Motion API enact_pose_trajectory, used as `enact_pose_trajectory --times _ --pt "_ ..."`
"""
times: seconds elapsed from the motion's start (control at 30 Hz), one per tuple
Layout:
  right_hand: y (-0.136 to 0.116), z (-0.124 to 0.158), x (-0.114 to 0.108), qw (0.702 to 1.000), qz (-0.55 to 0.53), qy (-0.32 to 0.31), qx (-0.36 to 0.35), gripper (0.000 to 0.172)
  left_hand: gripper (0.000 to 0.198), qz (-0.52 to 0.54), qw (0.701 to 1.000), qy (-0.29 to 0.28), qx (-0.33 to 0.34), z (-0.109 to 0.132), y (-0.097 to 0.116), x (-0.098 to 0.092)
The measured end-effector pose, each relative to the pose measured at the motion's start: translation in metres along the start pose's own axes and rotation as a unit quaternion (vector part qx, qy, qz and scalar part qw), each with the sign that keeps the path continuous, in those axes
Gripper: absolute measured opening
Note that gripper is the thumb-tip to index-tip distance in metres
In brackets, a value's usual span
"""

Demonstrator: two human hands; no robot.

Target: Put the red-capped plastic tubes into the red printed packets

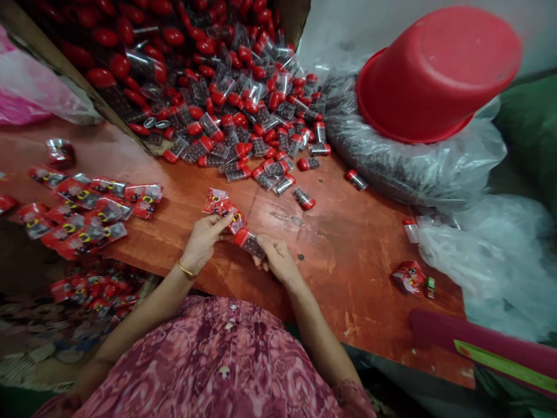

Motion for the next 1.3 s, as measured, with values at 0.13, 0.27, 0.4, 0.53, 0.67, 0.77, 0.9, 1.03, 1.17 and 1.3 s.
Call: enact_pose_trajectory --times 0.13,0.27,0.4,0.53,0.67,0.77,0.9,1.03,1.17,1.3 --pt "0.000 0.001 -0.001 0.999 0.031 0.008 0.015 0.043 0.047 -0.015 1.000 0.002 0.003 0.000 0.001 -0.002" --pt "-0.001 0.000 -0.002 0.999 0.034 0.015 0.006 0.041 0.045 -0.033 0.999 -0.015 0.018 -0.001 0.002 -0.001" --pt "-0.004 0.002 -0.001 0.999 0.042 0.011 0.001 0.042 0.040 -0.058 0.996 -0.025 0.068 -0.002 0.003 -0.001" --pt "-0.007 0.007 -0.001 0.997 0.081 0.001 0.000 0.047 0.039 -0.063 0.996 -0.003 0.071 -0.006 -0.001 -0.008" --pt "-0.010 0.007 -0.002 0.996 0.087 0.008 -0.016 0.048 0.040 -0.064 0.996 -0.004 0.056 -0.004 0.000 -0.006" --pt "-0.010 0.004 -0.001 0.996 0.085 0.011 -0.028 0.047 0.040 -0.059 0.997 -0.022 0.046 0.000 0.001 -0.001" --pt "-0.006 0.000 -0.002 0.997 0.070 0.024 -0.035 0.048 0.037 -0.060 0.997 -0.028 0.036 0.002 0.002 0.001" --pt "-0.009 -0.001 -0.004 0.995 0.053 0.048 -0.068 0.050 0.032 -0.014 0.998 -0.057 0.025 0.003 -0.001 0.010" --pt "-0.007 -0.006 0.002 0.997 0.045 0.018 -0.063 0.050 0.032 0.032 0.998 -0.057 0.006 0.005 -0.008 0.015" --pt "-0.012 -0.009 -0.002 0.992 0.031 0.067 -0.103 0.045 0.031 0.037 0.996 -0.081 -0.025 0.008 -0.019 0.019"
Point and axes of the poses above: each hand's wrist, its own z-axis away from the middle knuckle, its own x-axis out of the palm, y = z × x, the point moved 8 cm from there along -z, towards the middle knuckle, and after that the axes turned 2 degrees about y, right-handed, at the moved point
